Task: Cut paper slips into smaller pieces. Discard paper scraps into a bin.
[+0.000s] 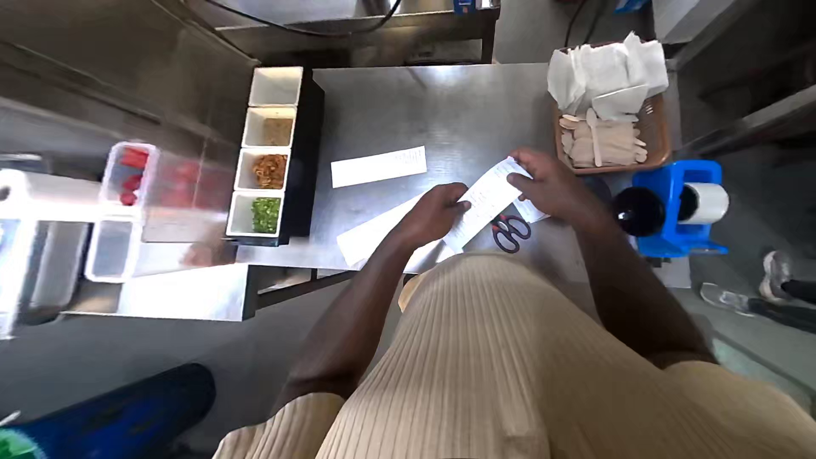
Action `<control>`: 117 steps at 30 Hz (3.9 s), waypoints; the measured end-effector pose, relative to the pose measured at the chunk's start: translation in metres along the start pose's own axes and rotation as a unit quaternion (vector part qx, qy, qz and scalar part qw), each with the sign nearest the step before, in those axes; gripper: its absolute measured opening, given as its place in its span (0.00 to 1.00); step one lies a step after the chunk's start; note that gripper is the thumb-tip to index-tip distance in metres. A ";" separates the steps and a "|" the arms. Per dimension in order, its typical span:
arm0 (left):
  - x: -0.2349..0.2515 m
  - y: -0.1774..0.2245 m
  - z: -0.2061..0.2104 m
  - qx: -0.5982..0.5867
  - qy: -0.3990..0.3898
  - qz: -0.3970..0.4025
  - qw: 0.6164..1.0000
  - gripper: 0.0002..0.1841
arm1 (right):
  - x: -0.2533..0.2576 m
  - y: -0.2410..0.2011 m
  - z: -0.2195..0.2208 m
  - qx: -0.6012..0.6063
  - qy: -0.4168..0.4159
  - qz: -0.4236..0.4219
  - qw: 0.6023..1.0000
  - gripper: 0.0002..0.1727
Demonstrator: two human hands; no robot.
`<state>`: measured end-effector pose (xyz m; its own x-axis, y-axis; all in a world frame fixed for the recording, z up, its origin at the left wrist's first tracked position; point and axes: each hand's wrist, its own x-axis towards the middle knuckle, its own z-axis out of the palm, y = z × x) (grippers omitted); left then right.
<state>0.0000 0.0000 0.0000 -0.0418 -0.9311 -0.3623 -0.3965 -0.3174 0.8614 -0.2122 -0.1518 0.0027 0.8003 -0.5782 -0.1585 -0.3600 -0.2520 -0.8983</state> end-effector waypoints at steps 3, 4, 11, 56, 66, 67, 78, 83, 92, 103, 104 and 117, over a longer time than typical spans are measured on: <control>-0.006 -0.010 0.006 0.000 0.047 -0.022 0.999 0.10 | -0.009 0.006 0.018 0.116 0.012 0.032 0.993 0.23; -0.008 -0.013 0.009 -0.004 0.067 -0.024 0.997 0.10 | -0.013 0.008 0.026 0.179 0.033 0.044 0.982 0.25; -0.010 -0.015 0.035 0.066 0.103 -0.018 0.992 0.10 | -0.027 0.006 0.085 0.392 0.113 0.097 0.908 0.22; -0.091 -0.061 0.019 0.035 0.172 -0.128 0.976 0.09 | -0.063 0.096 0.150 -0.398 0.088 0.186 0.894 0.20; -0.099 -0.064 0.001 -0.008 0.120 -0.051 0.992 0.12 | -0.123 0.091 0.141 0.061 0.017 0.330 0.942 0.16; -0.100 -0.065 0.002 -0.022 0.119 -0.049 0.991 0.12 | -0.144 0.085 0.141 0.135 0.015 0.334 0.933 0.16; -0.066 -0.057 0.013 -0.036 0.110 -0.043 0.992 0.13 | -0.227 0.061 0.134 0.366 0.064 0.220 0.902 0.40; -0.031 -0.053 0.029 -0.029 0.130 -0.072 0.988 0.14 | -0.208 0.082 0.078 0.274 0.059 0.208 0.937 0.15; 0.031 -0.008 0.090 -0.062 0.152 -0.086 0.983 0.13 | -0.198 0.122 0.007 0.283 -0.106 0.251 0.920 0.29; 0.056 0.005 0.114 -0.022 0.138 -0.100 0.985 0.13 | -0.163 0.154 -0.023 0.200 -0.218 0.183 0.938 0.31; 0.057 0.006 0.117 -0.024 0.138 -0.101 0.985 0.13 | -0.161 0.156 -0.022 0.193 -0.212 0.175 0.942 0.32; 0.063 0.002 0.133 -0.023 0.146 -0.098 0.984 0.14 | -0.153 0.167 -0.018 0.173 -0.189 0.155 0.954 0.27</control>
<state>-0.1256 -0.0356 -0.0683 0.2988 -0.8613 -0.4109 -0.3279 -0.4970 0.8034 -0.4031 -0.1189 -0.1156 0.8203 -0.2458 -0.5164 -0.4802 0.1943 -0.8553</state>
